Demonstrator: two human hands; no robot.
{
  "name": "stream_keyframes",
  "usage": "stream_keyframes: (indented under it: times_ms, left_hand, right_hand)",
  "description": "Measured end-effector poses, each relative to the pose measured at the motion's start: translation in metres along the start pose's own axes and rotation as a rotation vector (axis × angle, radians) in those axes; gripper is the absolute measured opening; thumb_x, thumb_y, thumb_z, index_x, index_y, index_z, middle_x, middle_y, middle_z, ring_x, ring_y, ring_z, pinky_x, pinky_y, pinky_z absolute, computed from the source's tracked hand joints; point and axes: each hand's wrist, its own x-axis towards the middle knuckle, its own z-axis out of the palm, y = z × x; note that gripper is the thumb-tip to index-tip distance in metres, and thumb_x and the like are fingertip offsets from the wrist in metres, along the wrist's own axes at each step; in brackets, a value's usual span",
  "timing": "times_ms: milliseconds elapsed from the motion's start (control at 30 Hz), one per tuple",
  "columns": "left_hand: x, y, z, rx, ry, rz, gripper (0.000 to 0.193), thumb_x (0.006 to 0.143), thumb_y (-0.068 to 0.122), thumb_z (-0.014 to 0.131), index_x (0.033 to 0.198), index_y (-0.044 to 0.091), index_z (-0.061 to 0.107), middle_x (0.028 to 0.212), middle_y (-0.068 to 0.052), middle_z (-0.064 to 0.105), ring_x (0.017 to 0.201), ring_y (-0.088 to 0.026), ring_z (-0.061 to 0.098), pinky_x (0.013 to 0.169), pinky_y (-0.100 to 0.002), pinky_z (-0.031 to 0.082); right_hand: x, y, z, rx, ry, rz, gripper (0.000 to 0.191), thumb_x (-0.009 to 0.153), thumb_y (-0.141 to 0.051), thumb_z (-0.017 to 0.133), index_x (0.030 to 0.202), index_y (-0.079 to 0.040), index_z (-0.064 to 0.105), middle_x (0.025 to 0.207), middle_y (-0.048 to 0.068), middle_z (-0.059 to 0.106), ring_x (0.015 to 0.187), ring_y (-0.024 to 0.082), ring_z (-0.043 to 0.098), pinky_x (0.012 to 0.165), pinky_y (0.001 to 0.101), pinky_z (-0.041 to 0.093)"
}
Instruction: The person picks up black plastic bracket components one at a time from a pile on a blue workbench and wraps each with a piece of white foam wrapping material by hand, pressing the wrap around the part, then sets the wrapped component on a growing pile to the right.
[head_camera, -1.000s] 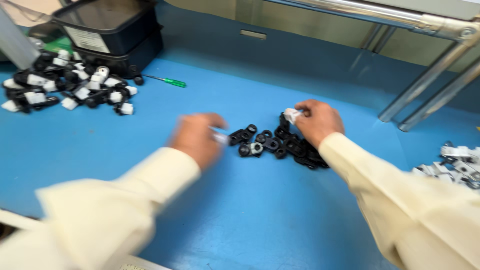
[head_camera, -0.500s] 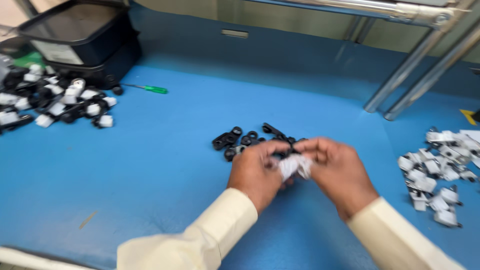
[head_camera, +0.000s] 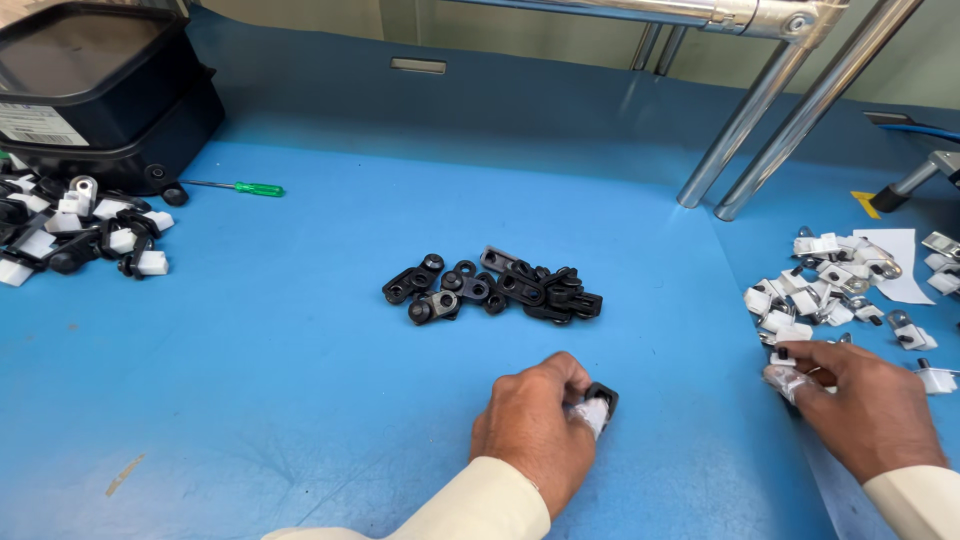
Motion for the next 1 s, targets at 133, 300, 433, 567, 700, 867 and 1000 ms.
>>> stream_keyframes:
  times_ms: [133, 300, 433, 567, 700, 867, 1000]
  left_hand:
    - [-0.002, -0.002, -0.004, 0.126, 0.022, 0.037, 0.027, 0.090, 0.009, 0.070, 0.115, 0.019, 0.069, 0.111, -0.001, 0.072, 0.101, -0.018, 0.072, 0.091, -0.037, 0.060]
    - [0.002, -0.004, -0.001, 0.239, 0.027, 0.067, 0.028, 0.092, 0.012, 0.069, 0.118, 0.022, 0.070, 0.110, -0.005, 0.074, 0.105, -0.022, 0.071, 0.094, -0.040, 0.058]
    - [0.004, -0.005, 0.002, 0.223, 0.015, 0.015, 0.019, 0.093, 0.019, 0.070, 0.112, 0.017, 0.071, 0.104, -0.010, 0.075, 0.100, -0.025, 0.073, 0.091, -0.038, 0.060]
    - [0.004, -0.008, 0.001, 0.178, 0.054, 0.007, 0.020, 0.092, 0.018, 0.072, 0.111, 0.013, 0.067, 0.105, -0.012, 0.073, 0.098, -0.027, 0.073, 0.089, -0.040, 0.061]
    - [0.003, -0.009, 0.001, 0.123, 0.068, -0.018, 0.016, 0.092, 0.019, 0.074, 0.105, 0.010, 0.070, 0.103, -0.011, 0.073, 0.097, -0.028, 0.072, 0.088, -0.041, 0.060]
    - [0.003, -0.010, 0.005, 0.087, 0.015, -0.083, 0.011, 0.092, 0.011, 0.070, 0.103, 0.011, 0.069, 0.102, -0.009, 0.075, 0.094, -0.024, 0.075, 0.086, -0.038, 0.062]
    - [0.006, -0.017, 0.007, 0.034, 0.096, -0.004, 0.021, 0.086, 0.006, 0.074, 0.105, 0.014, 0.067, 0.098, -0.008, 0.074, 0.092, -0.024, 0.075, 0.084, -0.037, 0.061]
  right_hand:
    - [0.001, -0.011, -0.023, 0.073, -0.079, 0.038, 0.058, 0.080, -0.013, 0.077, 0.137, -0.015, 0.070, 0.102, 0.007, 0.077, 0.087, 0.022, 0.076, 0.081, 0.0368, 0.064]
    - [-0.013, -0.072, -0.067, -0.072, -0.438, -0.050, 0.036, 0.087, -0.025, 0.075, 0.121, -0.016, 0.074, 0.102, 0.003, 0.083, 0.091, 0.017, 0.076, 0.088, 0.0302, 0.064]
    - [-0.017, -0.112, -0.064, 0.085, -0.398, -0.243, 0.036, 0.088, -0.019, 0.073, 0.124, -0.018, 0.074, 0.106, 0.004, 0.079, 0.088, 0.020, 0.077, 0.087, 0.0323, 0.062]
    - [-0.034, -0.114, -0.041, 0.268, -0.152, -0.261, 0.049, 0.081, -0.011, 0.076, 0.129, -0.019, 0.070, 0.100, 0.009, 0.078, 0.081, 0.024, 0.075, 0.080, 0.0369, 0.061]
    - [-0.052, -0.105, -0.018, 0.408, -0.023, -0.038, 0.042, 0.083, -0.013, 0.078, 0.124, -0.020, 0.074, 0.102, 0.007, 0.080, 0.081, 0.021, 0.075, 0.078, 0.0356, 0.062]
    - [-0.048, -0.103, -0.009, 0.395, 0.043, -0.103, 0.043, 0.079, -0.013, 0.078, 0.121, -0.017, 0.076, 0.100, 0.008, 0.079, 0.074, 0.022, 0.075, 0.074, 0.0351, 0.060]
    - [-0.036, -0.116, -0.009, 0.233, 0.016, -0.170, 0.036, 0.079, -0.017, 0.081, 0.115, -0.016, 0.078, 0.092, 0.010, 0.079, 0.076, 0.021, 0.075, 0.076, 0.0343, 0.061]
